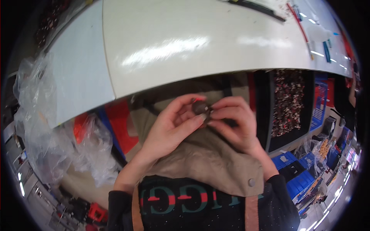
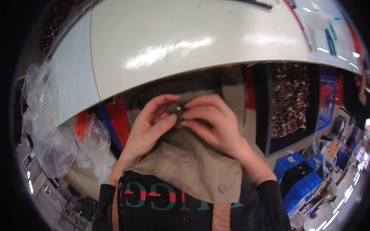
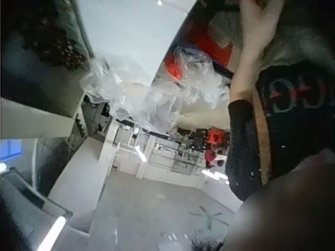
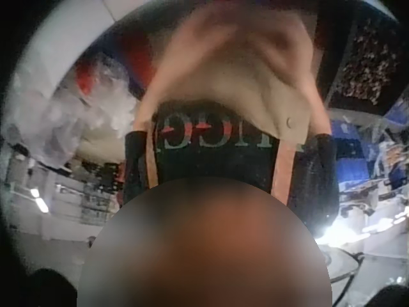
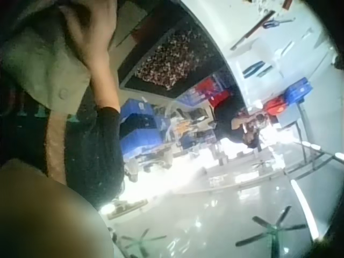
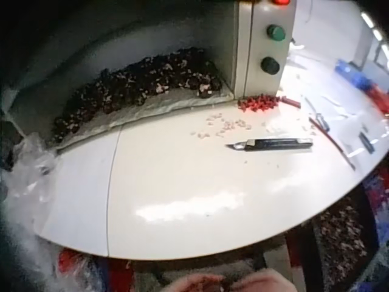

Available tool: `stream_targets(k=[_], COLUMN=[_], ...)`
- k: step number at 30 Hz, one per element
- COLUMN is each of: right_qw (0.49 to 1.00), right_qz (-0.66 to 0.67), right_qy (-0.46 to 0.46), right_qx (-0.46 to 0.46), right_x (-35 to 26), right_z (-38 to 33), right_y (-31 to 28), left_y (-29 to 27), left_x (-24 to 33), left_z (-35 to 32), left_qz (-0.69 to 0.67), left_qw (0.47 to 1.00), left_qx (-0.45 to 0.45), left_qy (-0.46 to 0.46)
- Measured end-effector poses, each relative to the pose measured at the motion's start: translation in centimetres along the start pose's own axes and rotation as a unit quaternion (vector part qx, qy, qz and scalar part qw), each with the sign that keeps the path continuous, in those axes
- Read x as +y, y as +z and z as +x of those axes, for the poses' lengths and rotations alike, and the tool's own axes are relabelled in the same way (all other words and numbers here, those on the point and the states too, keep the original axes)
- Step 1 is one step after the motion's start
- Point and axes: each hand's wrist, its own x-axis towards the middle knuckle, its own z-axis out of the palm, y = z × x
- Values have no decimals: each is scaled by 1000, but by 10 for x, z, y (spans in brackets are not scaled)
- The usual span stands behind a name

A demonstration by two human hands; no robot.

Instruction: Applying glue and paint to small plastic toy figures at a production workbench.

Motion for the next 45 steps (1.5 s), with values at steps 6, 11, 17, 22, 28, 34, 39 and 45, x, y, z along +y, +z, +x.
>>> stream_targets(k=[6,11,17,22,28,34,39,45], right_qw=[999,976,910,857,868,933,981,882], right_qz=[-26,-185,-367,-509,-488,-321,125,459], right_qy=[-30,-70,-186,-85,-90,-162,37,97], right_qx=[-7,87,56,12,-10,23,143,-31], right_x=[-63,-132,-143,-260,-410,-392,-344,-273], right_z=[64,110,166,93,34,25,5,-4], right_y=[-76,-86,-24,60,166,119,57,121], left_y=[42,25,-50,-79,-106,-78,-54,-67], left_x=[72,111,101,83,127,119,118,96], left_z=[-17,-77,-152,-309,-511,-499,-431,-323], left_qz=[59,60,16,-30,12,1,-33,39], left_qw=[998,998,998,984,990,990,989,993], left_qx=[6,-32,-17,-119,-91,-86,-102,-21], left_qy=[-15,2,65,126,105,108,99,112])
